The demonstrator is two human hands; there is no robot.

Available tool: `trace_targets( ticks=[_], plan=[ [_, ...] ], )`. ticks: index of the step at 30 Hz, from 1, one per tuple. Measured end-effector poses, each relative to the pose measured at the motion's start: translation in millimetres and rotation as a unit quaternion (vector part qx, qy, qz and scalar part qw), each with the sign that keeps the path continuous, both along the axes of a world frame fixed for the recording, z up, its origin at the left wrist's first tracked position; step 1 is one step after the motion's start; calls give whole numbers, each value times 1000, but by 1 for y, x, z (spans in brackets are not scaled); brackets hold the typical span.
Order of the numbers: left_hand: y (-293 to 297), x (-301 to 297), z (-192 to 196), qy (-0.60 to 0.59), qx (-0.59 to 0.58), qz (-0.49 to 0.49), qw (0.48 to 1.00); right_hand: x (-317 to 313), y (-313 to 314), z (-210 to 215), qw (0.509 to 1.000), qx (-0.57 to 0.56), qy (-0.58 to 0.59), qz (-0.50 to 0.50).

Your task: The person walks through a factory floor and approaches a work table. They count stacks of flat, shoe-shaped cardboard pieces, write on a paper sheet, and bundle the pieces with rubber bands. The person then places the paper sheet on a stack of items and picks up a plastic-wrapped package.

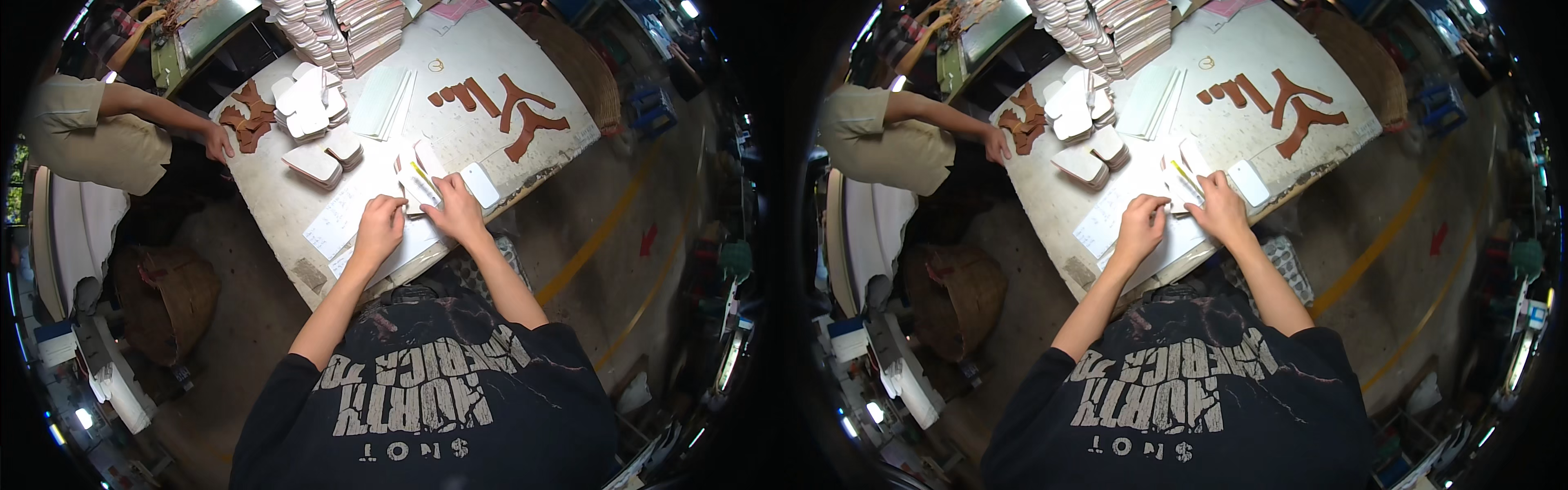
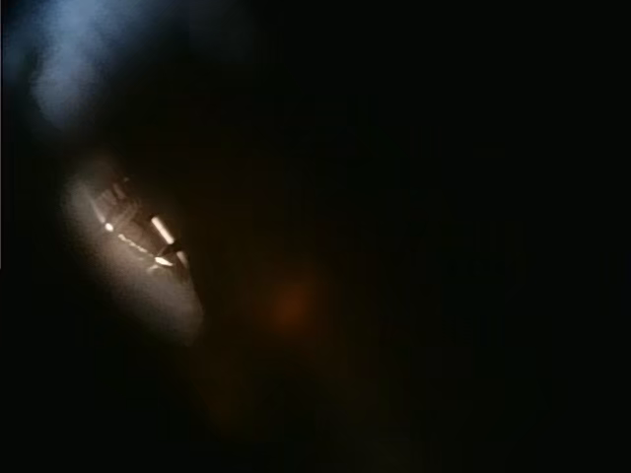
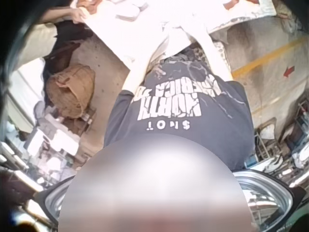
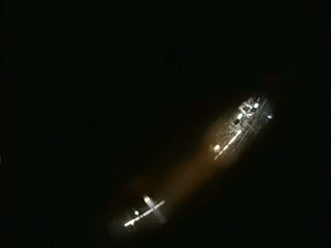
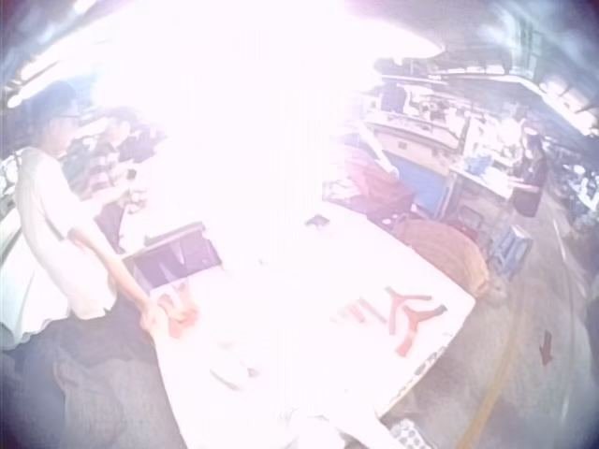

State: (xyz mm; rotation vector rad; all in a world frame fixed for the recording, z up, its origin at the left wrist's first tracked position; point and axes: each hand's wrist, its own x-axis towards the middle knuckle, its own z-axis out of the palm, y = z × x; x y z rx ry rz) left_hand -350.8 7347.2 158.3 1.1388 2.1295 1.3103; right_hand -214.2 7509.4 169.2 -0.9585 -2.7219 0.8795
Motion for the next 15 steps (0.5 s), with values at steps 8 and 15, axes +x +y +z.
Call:
trace_targets(
  ticks=[8,15],
  plan=[
    [47,31,-9,160,-69,43,984,49,33,-1,992,59,72,-88],
    [76,61,-9,222,-127,83,963,76,19,2,998,34,-28,-52]
  ],
)
